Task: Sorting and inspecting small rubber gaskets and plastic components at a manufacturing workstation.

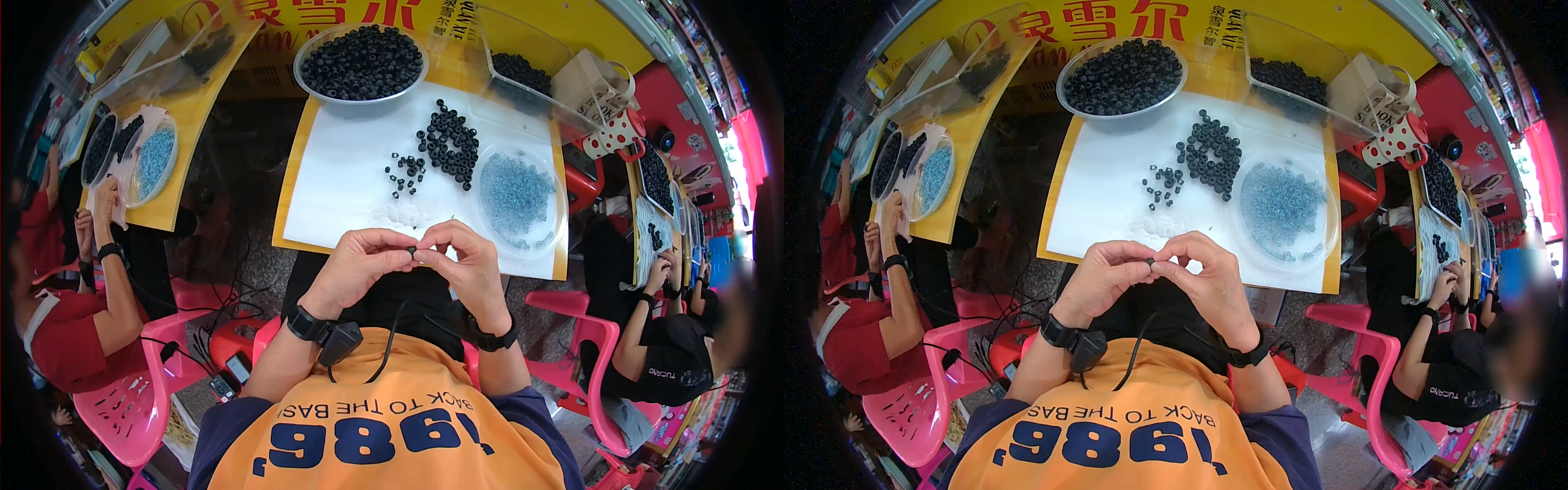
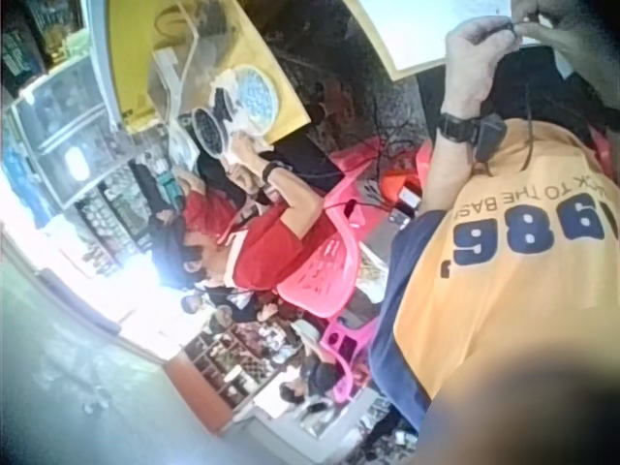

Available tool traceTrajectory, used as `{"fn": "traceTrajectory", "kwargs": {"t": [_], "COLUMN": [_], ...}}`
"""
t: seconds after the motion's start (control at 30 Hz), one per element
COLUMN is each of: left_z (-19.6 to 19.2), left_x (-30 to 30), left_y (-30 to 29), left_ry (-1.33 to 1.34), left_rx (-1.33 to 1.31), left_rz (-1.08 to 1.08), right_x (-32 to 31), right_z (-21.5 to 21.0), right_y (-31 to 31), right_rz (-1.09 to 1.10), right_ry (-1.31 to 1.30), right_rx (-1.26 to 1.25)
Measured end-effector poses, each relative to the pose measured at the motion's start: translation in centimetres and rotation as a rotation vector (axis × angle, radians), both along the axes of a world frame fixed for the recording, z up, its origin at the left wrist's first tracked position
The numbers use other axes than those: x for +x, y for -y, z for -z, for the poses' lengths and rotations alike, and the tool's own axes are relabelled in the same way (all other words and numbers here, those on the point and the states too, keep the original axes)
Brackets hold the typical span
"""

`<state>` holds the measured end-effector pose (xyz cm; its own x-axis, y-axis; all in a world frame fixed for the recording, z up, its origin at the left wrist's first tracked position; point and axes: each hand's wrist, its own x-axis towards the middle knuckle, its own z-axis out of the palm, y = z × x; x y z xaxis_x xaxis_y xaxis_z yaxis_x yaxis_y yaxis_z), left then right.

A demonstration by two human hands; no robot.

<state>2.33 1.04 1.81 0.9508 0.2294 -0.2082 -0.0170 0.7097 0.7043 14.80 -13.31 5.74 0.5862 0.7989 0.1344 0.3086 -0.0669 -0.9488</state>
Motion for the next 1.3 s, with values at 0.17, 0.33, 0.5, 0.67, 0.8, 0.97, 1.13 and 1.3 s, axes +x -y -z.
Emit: {"fn": "traceTrajectory", "kwargs": {"t": [0.17,0.33,0.5,0.67,0.8,0.97,1.13,1.3], "left_z": [2.0,2.7,3.2,3.6,3.7,4.5,3.3,3.2], "left_x": [-0.7,-0.5,0.1,-0.3,-0.9,-1.0,-1.0,-1.3], "left_y": [-0.1,0.3,0.4,0.0,-0.7,-0.3,-0.4,-1.1], "left_ry": [0.000,-0.034,-0.053,-0.066,-0.038,0.061,-0.012,0.006], "left_rx": [-0.131,-0.293,-0.317,-0.456,-0.530,-0.932,-0.767,-0.662], "left_rz": [0.109,0.013,-0.063,-0.125,-0.140,-0.147,-0.117,-0.134], "right_x": [0.2,-0.5,-2.2,-1.6,1.6,5.4,6.7,6.2], "right_z": [2.2,1.7,1.6,2.0,2.4,4.5,7.7,7.3], "right_y": [-0.3,-0.5,-1.8,-1.7,-2.2,-4.6,-6.3,-5.9], "right_rz": [-0.168,-0.020,0.150,0.116,0.233,0.110,-0.009,0.022], "right_ry": [-0.803,-0.270,0.179,0.544,0.339,0.465,0.638,0.598], "right_rx": [0.076,-0.060,0.021,0.062,-0.018,-0.188,-0.276,-0.358]}}
